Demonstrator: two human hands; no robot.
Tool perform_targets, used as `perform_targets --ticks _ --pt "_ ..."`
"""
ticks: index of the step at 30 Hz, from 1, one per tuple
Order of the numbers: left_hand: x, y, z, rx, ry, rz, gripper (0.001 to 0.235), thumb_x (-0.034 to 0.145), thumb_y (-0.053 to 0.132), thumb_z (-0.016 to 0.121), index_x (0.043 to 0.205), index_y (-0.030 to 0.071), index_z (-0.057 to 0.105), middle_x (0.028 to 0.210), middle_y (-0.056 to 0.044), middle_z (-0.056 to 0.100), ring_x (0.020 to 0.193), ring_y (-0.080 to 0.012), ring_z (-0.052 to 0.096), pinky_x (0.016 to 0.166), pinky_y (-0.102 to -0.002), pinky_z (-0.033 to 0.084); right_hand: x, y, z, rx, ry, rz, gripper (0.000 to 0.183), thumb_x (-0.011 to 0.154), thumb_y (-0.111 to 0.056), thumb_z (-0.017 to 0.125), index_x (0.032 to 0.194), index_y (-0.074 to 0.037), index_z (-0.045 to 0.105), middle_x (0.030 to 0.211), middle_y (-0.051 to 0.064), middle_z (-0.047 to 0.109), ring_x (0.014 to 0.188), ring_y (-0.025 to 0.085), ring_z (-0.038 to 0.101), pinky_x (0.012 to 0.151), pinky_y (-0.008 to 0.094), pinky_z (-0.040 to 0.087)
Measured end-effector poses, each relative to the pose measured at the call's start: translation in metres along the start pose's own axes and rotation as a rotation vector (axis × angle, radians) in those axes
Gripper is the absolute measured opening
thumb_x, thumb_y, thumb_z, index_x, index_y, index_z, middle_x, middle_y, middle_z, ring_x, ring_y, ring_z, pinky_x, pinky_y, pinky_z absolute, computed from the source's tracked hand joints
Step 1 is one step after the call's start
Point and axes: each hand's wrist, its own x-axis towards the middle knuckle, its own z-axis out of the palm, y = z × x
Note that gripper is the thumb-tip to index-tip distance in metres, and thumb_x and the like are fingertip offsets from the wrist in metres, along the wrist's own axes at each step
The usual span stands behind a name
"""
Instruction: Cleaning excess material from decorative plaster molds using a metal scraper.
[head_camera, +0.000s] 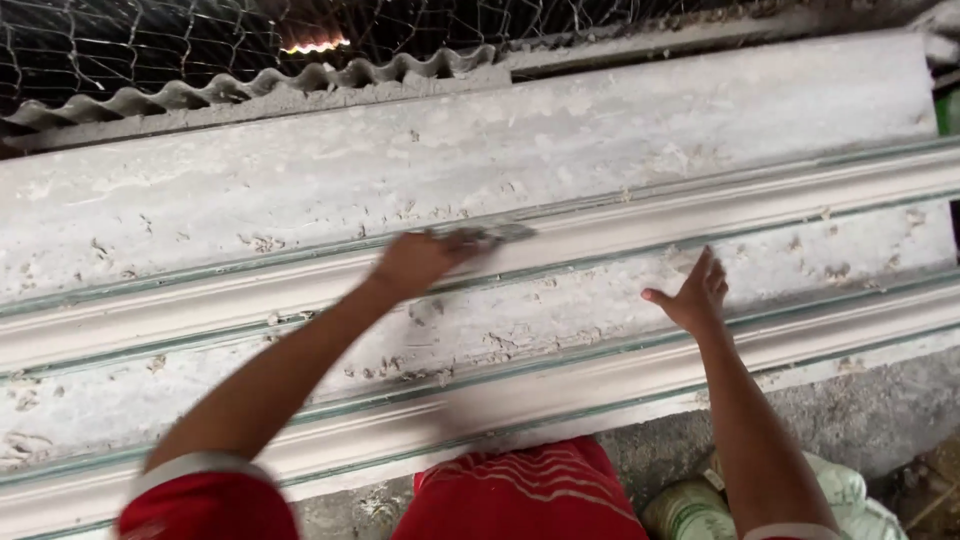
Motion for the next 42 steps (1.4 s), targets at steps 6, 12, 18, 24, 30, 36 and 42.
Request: perform_targets --ticks 6,12,18,24,30,36,42 --pt "-0.157 -0.092 0.035 0.357 -0.238 -0.067 0.065 0.09 0.012 0.064 0.144 0.043 0.044 0.146 0.015 0.054 0.086 -0.0251 0.077 0.065 -0.037 0.068 0.002 -0.006 -0.002 0.032 -0.018 0.03 0.128 0.079 -0.059 0.076 0.166 -0.012 -0.006 0.166 0.032 0.004 0.154 0.052 0.006 0.125 0.063 0.014" --pt "-0.011 -0.02 -0.03 0.052 -0.309 0.018 0.062 0.093 0.005 0.053 0.145 0.037 0.045 0.15 0.012 0.048 0.084 -0.0376 0.075 0.07 -0.052 0.066 -0.002 -0.007 -0.002 -0.001 -0.024 0.031 0.127 0.08 -0.055 0.078 0.166 -0.013 -0.006 0.166 0.032 0.004 0.153 0.053 0.006 0.124 0.065 0.018" --pt "0.195 0.077 0.076 -0.09 0.018 0.071 0.051 0.096 0.009 0.058 0.142 0.031 0.05 0.136 0.004 0.062 0.091 -0.031 0.076 0.073 -0.051 0.061 0.011 0.008 0.007 0.002 -0.021 0.02 0.133 0.077 -0.063 0.077 0.166 -0.013 -0.008 0.167 0.03 0.002 0.154 0.051 0.004 0.125 0.062 0.013" --pt "0.131 0.073 0.032 -0.136 -0.028 -0.102 0.045 0.095 0.012 0.063 0.137 0.027 0.06 0.128 0.0 0.069 0.093 -0.0291 0.076 0.073 -0.05 0.061 -0.002 0.002 -0.002 0.009 -0.024 0.001 0.128 0.08 -0.065 0.072 0.166 -0.009 -0.004 0.168 0.029 0.003 0.155 0.05 0.004 0.126 0.061 0.013" --pt "-0.024 -0.035 -0.028 -0.655 -0.192 -0.498 0.039 0.103 0.018 0.057 0.141 0.014 0.063 0.145 -0.012 0.063 0.127 -0.0412 0.061 0.105 -0.057 0.051 -0.007 0.001 -0.008 0.03 -0.044 -0.024 0.127 0.081 -0.067 0.07 0.165 -0.005 -0.002 0.167 0.029 0.002 0.154 0.051 0.002 0.124 0.064 0.015" --pt "0.016 -0.02 0.019 -0.67 -0.114 -0.602 0.036 0.101 0.025 0.062 0.137 0.023 0.067 0.138 -0.001 0.068 0.123 -0.0323 0.065 0.109 -0.051 0.051 0.0 0.003 -0.004 0.039 -0.045 -0.034 0.128 0.08 -0.063 0.074 0.165 -0.004 -0.003 0.166 0.034 0.002 0.152 0.055 0.001 0.121 0.068 0.014" --pt "0.272 0.101 0.075 -0.562 0.007 -0.432 0.035 0.102 0.034 0.056 0.136 0.032 0.066 0.132 0.007 0.071 0.112 -0.029 0.071 0.101 -0.051 0.057 0.022 0.026 0.024 0.018 -0.055 -0.079 0.127 0.081 -0.061 0.075 0.164 -0.001 -0.001 0.163 0.039 0.001 0.15 0.06 0.001 0.117 0.071 0.015"
